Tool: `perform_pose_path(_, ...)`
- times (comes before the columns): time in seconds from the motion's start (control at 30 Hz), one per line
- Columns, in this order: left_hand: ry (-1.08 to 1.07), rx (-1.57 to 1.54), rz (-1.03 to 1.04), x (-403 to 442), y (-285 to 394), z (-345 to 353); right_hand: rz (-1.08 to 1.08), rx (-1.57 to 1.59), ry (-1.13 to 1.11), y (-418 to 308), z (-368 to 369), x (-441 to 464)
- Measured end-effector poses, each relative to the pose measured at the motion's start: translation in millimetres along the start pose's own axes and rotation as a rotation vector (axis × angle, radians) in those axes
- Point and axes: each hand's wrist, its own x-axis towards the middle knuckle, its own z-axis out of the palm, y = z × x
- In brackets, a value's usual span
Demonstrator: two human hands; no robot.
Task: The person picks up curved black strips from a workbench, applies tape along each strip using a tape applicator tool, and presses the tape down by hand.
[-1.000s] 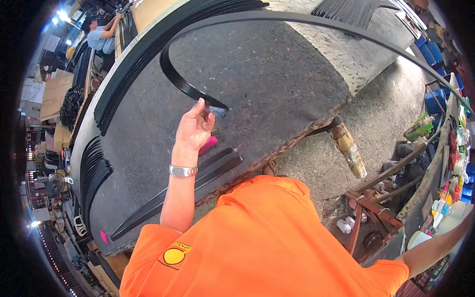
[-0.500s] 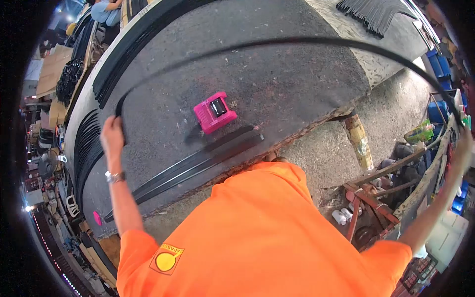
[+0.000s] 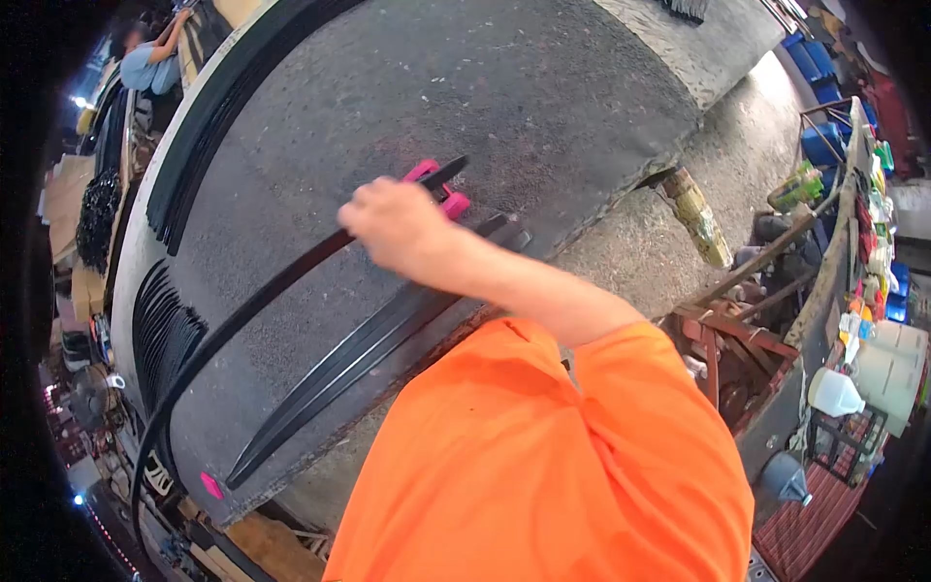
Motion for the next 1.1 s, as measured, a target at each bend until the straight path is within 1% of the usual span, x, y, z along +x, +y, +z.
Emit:
perform_pose_path(0.03, -0.017, -0.009, -0.017, -4.5, 5.4, 14.1, -0.037, 0.048, 0.001, -12.3, 15.3, 4.8)
perform_pose_path(0.1, -0.048, -0.031, -0.026, -11.8, 15.2, 40.3, -0.035, 0.093, -0.030, -36.4, 32.6, 10.3)
perform_pose_path(0.23, -0.078, -0.073, -0.015, -22.5, 31.1, 73.3, -0.036, 0.066, -0.063, -43.0, 35.2, 9.9)
perform_pose_path(0.4, -0.095, -0.103, 0.019, -34.4, 56.4, 92.3, -0.023, 0.000, -0.039, -28.0, 33.2, 0.1)
perform_pose_path(0.57, -0.102, -0.128, 0.044, -40.3, 74.0, 106.7, 0.051, -0.117, -0.024, 16.4, 22.8, -16.3)
perform_pose_path(0.7, -0.109, -0.143, 0.054, -43.7, 87.8, 116.8, 0.017, -0.092, 0.007, 2.4, 14.4, -6.2)
perform_pose_path(0.73, -0.111, -0.146, 0.056, -40.1, 86.3, 123.9, 0.021, -0.099, -0.016, -9.8, 10.7, -1.2)
perform_pose_path(0.83, -0.112, -0.144, 0.059, -36.3, 83.1, 134.1, -0.046, -0.042, 0.028, -32.3, 24.3, 7.1)
perform_pose_path(0.9, -0.119, -0.135, 0.052, -38.4, 81.0, 134.3, -0.035, -0.055, -0.019, -42.0, 32.5, 9.6)
perform_pose_path(1.1, -0.131, -0.094, -0.006, -46.2, 52.9, 120.1, -0.016, -0.088, -0.077, -36.0, 40.5, 1.0)
